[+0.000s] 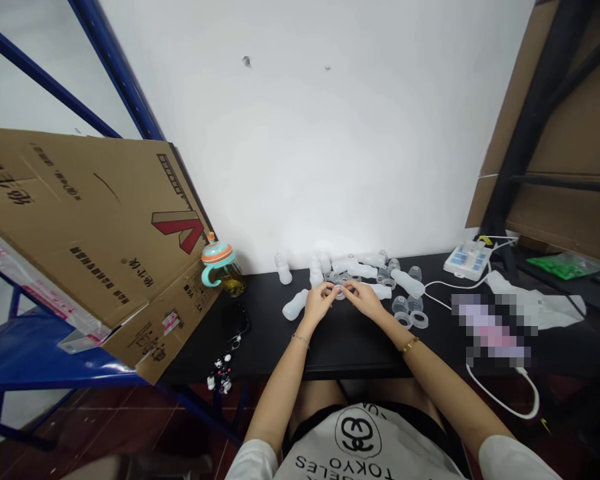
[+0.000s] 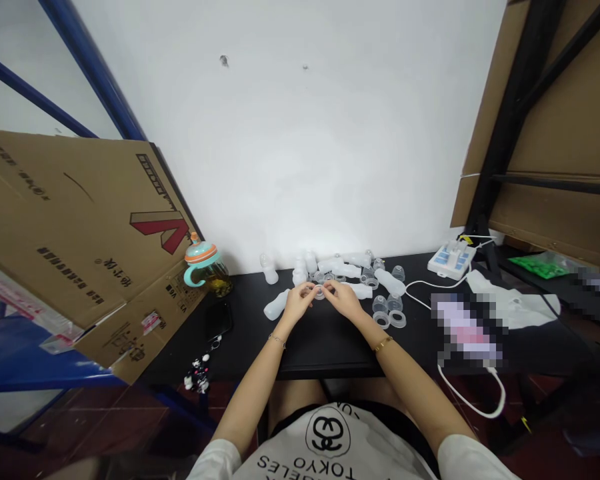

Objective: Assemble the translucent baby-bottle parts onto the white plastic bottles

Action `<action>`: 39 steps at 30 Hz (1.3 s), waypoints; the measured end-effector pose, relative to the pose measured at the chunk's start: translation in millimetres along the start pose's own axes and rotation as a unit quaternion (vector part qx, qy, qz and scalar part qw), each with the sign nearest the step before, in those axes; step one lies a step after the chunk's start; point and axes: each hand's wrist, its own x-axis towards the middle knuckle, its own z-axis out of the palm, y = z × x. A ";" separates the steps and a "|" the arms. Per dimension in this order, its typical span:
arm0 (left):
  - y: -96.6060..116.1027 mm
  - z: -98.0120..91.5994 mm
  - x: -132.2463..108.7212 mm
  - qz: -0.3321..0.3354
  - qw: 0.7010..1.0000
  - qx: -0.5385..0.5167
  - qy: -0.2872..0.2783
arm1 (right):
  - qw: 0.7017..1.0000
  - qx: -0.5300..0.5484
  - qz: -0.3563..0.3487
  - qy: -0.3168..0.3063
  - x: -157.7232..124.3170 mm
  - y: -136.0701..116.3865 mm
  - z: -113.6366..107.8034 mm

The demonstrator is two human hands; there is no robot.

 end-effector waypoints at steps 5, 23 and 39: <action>-0.3 -1.3 -0.3 0.024 0.999 -0.016 0.018 | 1.000 -0.002 0.005 -0.026 -0.7 -2.7 -0.8; 3.5 -0.4 -3.0 0.012 0.998 0.008 -0.062 | 0.999 -0.001 -0.002 -0.042 -1.1 -0.8 -0.6; 8.1 -1.9 -4.8 0.028 0.998 0.014 -0.062 | 0.999 -0.007 -0.017 -0.043 -0.1 -4.5 0.0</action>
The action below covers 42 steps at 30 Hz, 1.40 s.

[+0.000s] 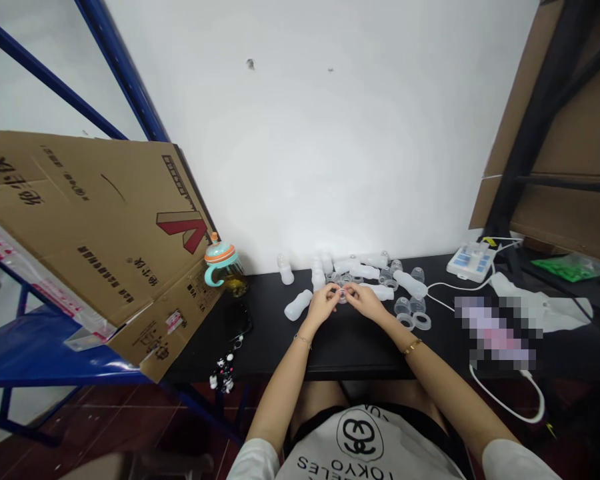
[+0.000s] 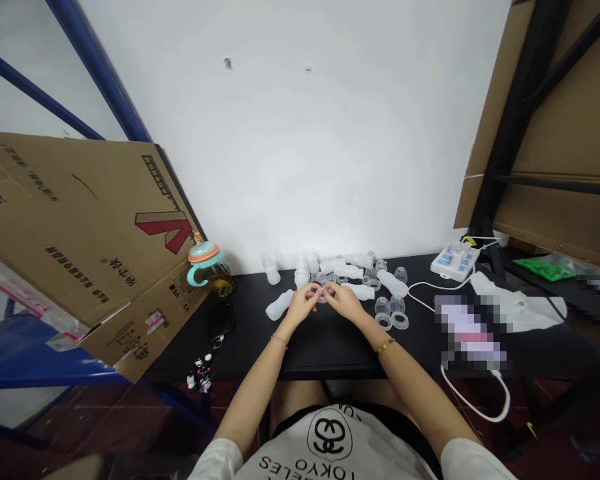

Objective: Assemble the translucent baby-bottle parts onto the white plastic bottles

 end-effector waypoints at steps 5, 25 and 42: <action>0.8 -0.1 0.0 -0.001 1.000 0.009 0.002 | 1.000 -0.002 -0.005 -0.002 0.1 2.1 0.3; 2.2 -1.0 -0.2 -0.012 1.000 0.014 -0.001 | 1.000 -0.002 -0.010 -0.010 -0.4 2.3 0.3; 5.0 -1.3 -0.9 -0.008 0.999 0.032 0.003 | 1.000 -0.028 -0.008 -0.013 0.7 7.1 2.0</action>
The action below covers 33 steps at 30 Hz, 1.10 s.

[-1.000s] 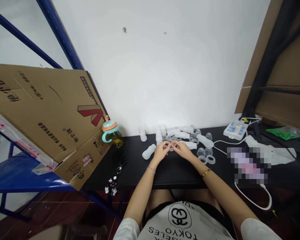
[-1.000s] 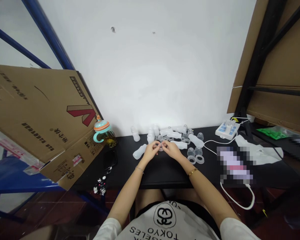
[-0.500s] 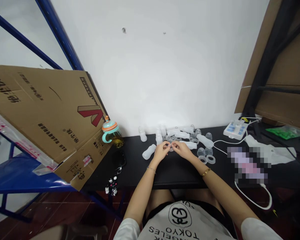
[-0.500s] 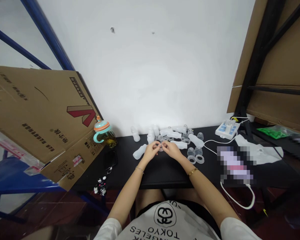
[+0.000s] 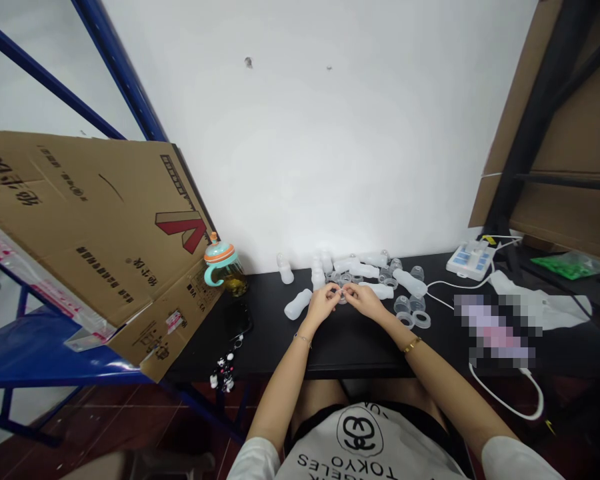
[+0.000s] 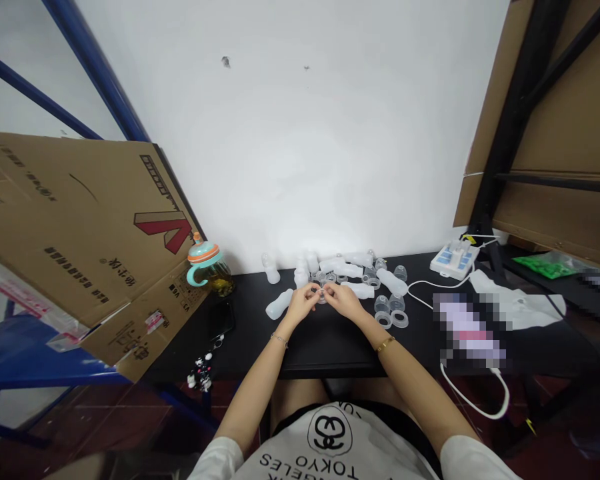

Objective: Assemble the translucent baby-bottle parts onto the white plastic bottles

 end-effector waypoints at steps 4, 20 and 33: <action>1.2 0.1 -0.2 -0.003 1.000 -0.002 0.000 | 1.000 -0.008 0.003 -0.001 0.1 -1.2 -0.7; -0.6 0.9 0.6 -0.005 1.000 0.007 -0.004 | 1.000 -0.011 -0.001 -0.008 -0.2 -1.9 -1.3; -3.3 1.4 1.0 -0.002 1.000 0.017 -0.006 | 1.000 -0.009 0.000 -0.011 -0.7 -3.0 -1.8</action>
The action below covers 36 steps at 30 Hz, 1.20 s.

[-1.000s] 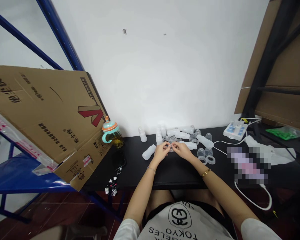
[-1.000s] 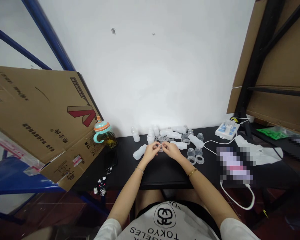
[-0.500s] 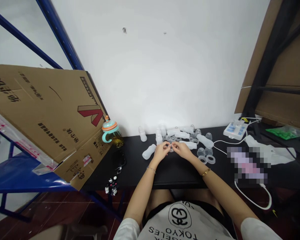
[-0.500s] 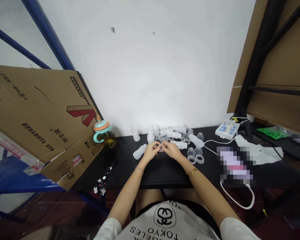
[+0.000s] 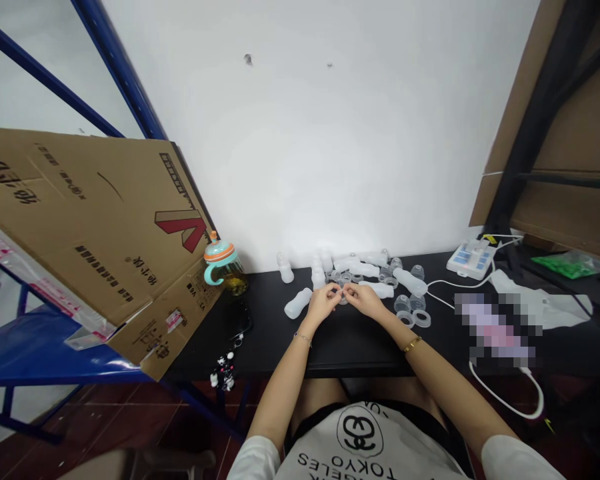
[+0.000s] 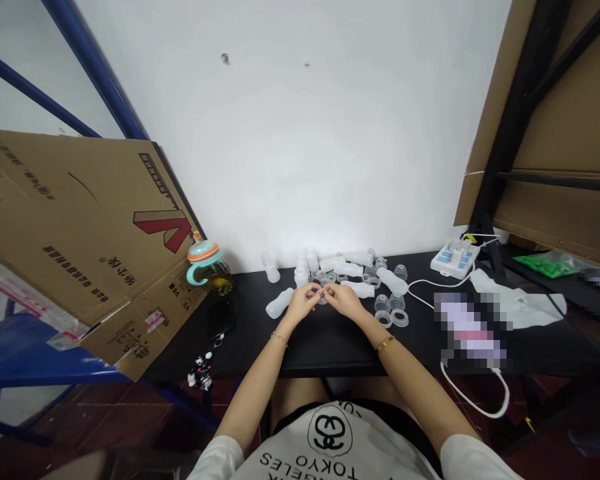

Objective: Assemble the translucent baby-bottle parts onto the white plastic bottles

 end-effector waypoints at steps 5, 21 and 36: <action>-1.2 0.1 -0.1 0.003 1.000 0.003 0.001 | 1.000 -0.010 -0.005 0.001 0.1 0.4 0.5; -16.8 5.1 7.2 -0.042 0.991 -0.124 0.017 | 0.998 0.056 0.012 0.014 1.2 4.9 3.5; -8.9 2.1 4.3 -0.005 0.999 -0.033 0.018 | 0.999 0.002 0.012 0.041 1.5 4.8 1.3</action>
